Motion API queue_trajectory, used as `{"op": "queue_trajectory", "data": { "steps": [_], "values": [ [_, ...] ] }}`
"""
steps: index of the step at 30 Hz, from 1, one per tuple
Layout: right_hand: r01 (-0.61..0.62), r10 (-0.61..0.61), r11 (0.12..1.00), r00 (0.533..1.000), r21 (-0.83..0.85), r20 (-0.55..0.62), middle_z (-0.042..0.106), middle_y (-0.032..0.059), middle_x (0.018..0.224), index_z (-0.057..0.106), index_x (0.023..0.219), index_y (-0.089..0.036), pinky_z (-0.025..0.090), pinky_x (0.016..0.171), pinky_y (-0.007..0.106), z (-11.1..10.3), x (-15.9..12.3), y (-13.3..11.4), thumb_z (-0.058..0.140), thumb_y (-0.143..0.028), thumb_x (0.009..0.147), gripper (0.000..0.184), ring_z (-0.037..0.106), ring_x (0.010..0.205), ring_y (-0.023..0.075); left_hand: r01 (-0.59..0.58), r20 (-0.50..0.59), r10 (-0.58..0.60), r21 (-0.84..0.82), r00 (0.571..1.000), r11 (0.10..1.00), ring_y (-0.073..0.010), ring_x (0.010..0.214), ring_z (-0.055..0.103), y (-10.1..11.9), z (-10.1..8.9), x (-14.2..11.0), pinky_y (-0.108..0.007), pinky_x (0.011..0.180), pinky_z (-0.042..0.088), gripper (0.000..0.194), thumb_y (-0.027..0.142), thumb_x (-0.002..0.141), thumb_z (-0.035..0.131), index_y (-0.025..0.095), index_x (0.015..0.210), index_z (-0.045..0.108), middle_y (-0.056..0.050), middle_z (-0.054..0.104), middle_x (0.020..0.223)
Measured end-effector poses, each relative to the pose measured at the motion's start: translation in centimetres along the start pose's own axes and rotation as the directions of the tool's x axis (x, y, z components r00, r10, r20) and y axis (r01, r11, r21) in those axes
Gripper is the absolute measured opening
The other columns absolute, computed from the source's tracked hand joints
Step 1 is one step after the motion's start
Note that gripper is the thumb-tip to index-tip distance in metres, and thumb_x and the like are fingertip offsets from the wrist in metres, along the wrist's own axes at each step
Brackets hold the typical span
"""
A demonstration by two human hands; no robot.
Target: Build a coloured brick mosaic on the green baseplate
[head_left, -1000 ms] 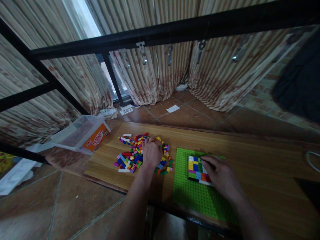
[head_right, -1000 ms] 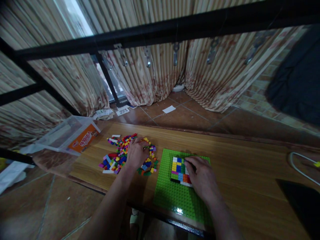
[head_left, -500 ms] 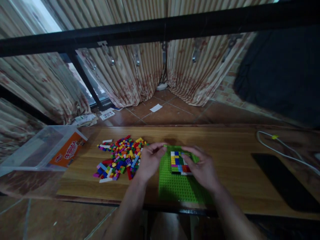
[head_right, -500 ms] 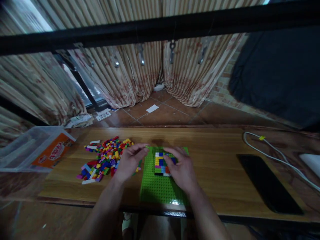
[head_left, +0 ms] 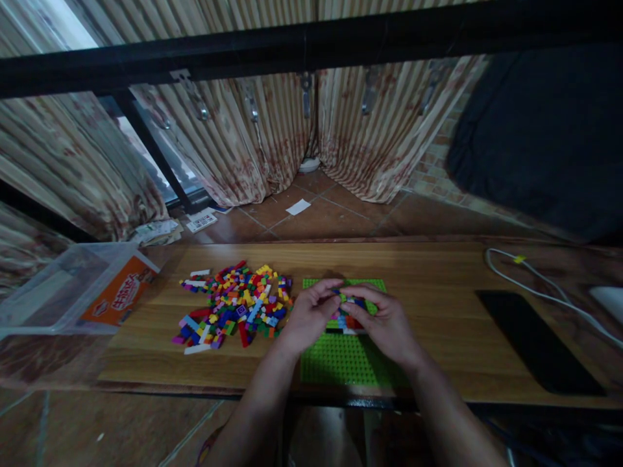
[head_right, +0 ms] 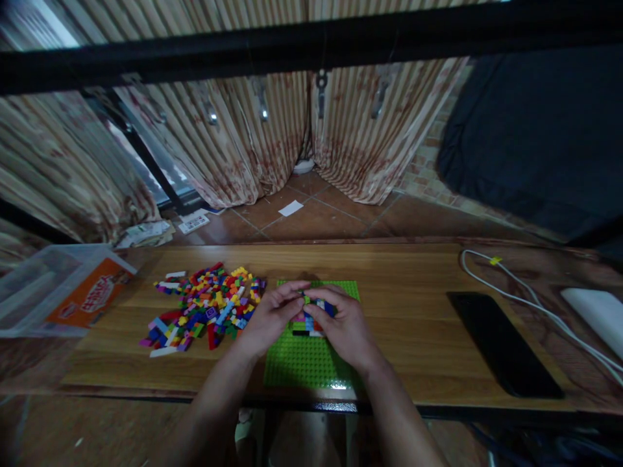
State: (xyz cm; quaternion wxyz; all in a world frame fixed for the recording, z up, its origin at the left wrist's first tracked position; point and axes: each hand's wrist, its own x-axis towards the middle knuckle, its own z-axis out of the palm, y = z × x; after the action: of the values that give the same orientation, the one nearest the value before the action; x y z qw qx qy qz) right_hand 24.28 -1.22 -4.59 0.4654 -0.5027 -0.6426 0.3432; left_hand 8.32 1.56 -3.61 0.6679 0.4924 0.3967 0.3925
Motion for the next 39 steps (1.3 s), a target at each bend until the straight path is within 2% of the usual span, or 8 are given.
{"op": "queue_trajectory", "data": {
  "steps": [4, 10, 15, 18, 25, 30, 33, 39],
  "values": [
    [-0.002, 0.002, 0.999, 1.000, -0.036, -0.012, 0.070, 0.0034, 0.102, 0.070, 0.100, -0.026, 0.048, 0.088, 0.036, -0.4, 0.1, 0.3, 0.062, -0.037, 0.085, 0.020, 0.063, 0.097, 0.0202, -0.022, 0.009, 0.021, 0.070, 1.000, 0.997, -0.0099, 0.062, 0.054, -0.1, 0.0, 0.1, -0.022, 0.060, 0.044, 0.038, 0.024, 0.080, 0.061, 0.015, 0.117, 0.061, 0.000, 0.063, 0.072],
    [-0.082, 0.056, 0.959, 0.993, -0.270, -0.102, 0.070, 0.0042, 0.099, 0.069, 0.095, -0.024, 0.047, 0.087, 0.038, -1.2, 0.6, 1.6, 0.058, -0.036, 0.086, 0.019, 0.063, 0.095, 0.0217, -0.061, -0.167, 0.112, 0.287, 0.979, 0.956, -0.0119, 0.064, 0.059, -1.1, -1.3, 0.8, -0.023, 0.060, 0.046, 0.031, 0.022, 0.085, 0.051, 0.014, 0.112, 0.062, -0.003, 0.069, 0.080],
    [-0.032, 0.019, 0.910, 0.999, -0.414, -0.036, 0.068, 0.0044, 0.096, 0.068, 0.095, -0.024, 0.046, 0.088, 0.039, -0.9, 0.8, 2.1, 0.055, -0.029, 0.087, 0.016, 0.060, 0.097, 0.0231, -0.069, -0.244, 0.225, 0.521, 0.943, 0.851, -0.0172, 0.087, 0.066, -1.6, -1.8, 0.9, -0.030, 0.081, 0.050, 0.028, 0.019, 0.085, 0.052, 0.017, 0.109, 0.065, -0.006, 0.072, 0.095],
    [-0.003, -0.011, 0.901, 1.000, -0.435, -0.028, 0.067, 0.0048, 0.096, 0.069, 0.095, -0.025, 0.045, 0.089, 0.040, -0.5, 1.0, 2.1, 0.056, -0.027, 0.086, 0.016, 0.059, 0.097, 0.0233, -0.043, -0.261, 0.266, 0.633, 0.928, 0.773, -0.0183, 0.091, 0.066, -1.3, -1.6, 0.8, -0.032, 0.086, 0.050, 0.027, 0.019, 0.085, 0.053, 0.018, 0.108, 0.066, -0.006, 0.072, 0.100],
    [0.001, -0.013, 0.914, 1.000, -0.405, -0.025, 0.067, 0.0048, 0.096, 0.071, 0.096, -0.025, 0.046, 0.088, 0.041, 0.1, 1.3, 2.3, 0.058, -0.028, 0.086, 0.016, 0.059, 0.096, 0.0232, -0.016, -0.252, 0.257, 0.685, 0.933, 0.728, -0.0183, 0.093, 0.066, -0.9, -1.5, 0.6, -0.031, 0.087, 0.051, 0.027, 0.017, 0.083, 0.054, 0.018, 0.107, 0.067, -0.006, 0.071, 0.103],
    [-0.038, 0.028, 0.941, 0.999, -0.335, -0.036, 0.068, 0.0040, 0.094, 0.072, 0.095, -0.025, 0.045, 0.088, 0.039, 0.3, 1.4, 2.4, 0.061, -0.029, 0.084, 0.016, 0.060, 0.095, 0.0221, 0.015, -0.222, 0.189, 0.684, 0.957, 0.729, -0.0182, 0.081, 0.067, -0.8, -1.2, 0.3, -0.031, 0.079, 0.053, 0.027, 0.018, 0.084, 0.054, 0.016, 0.108, 0.067, -0.007, 0.072, 0.099],
    [-0.098, 0.085, 0.962, 0.995, -0.256, -0.061, 0.069, 0.0036, 0.095, 0.072, 0.093, -0.024, 0.046, 0.087, 0.037, 0.3, 1.5, 2.5, 0.063, -0.030, 0.081, 0.016, 0.062, 0.093, 0.0209, -0.007, -0.183, 0.186, 0.694, 0.965, 0.720, -0.0181, 0.081, 0.067, -0.8, -1.0, 0.1, -0.031, 0.079, 0.053, 0.031, 0.018, 0.085, 0.051, 0.017, 0.113, 0.066, -0.006, 0.072, 0.097],
    [-0.248, 0.244, 0.964, 0.968, -0.094, -0.052, 0.072, 0.0033, 0.092, 0.073, 0.089, -0.022, 0.049, 0.081, 0.036, 0.2, 1.7, 3.0, 0.069, -0.034, 0.074, 0.020, 0.065, 0.085, 0.0204, -0.066, -0.130, 0.231, 0.724, 0.964, 0.687, -0.0188, 0.098, 0.066, -0.9, -0.7, 0.0, -0.031, 0.090, 0.051, 0.033, 0.016, 0.087, 0.047, 0.021, 0.113, 0.067, -0.006, 0.070, 0.111]
  ]
}}
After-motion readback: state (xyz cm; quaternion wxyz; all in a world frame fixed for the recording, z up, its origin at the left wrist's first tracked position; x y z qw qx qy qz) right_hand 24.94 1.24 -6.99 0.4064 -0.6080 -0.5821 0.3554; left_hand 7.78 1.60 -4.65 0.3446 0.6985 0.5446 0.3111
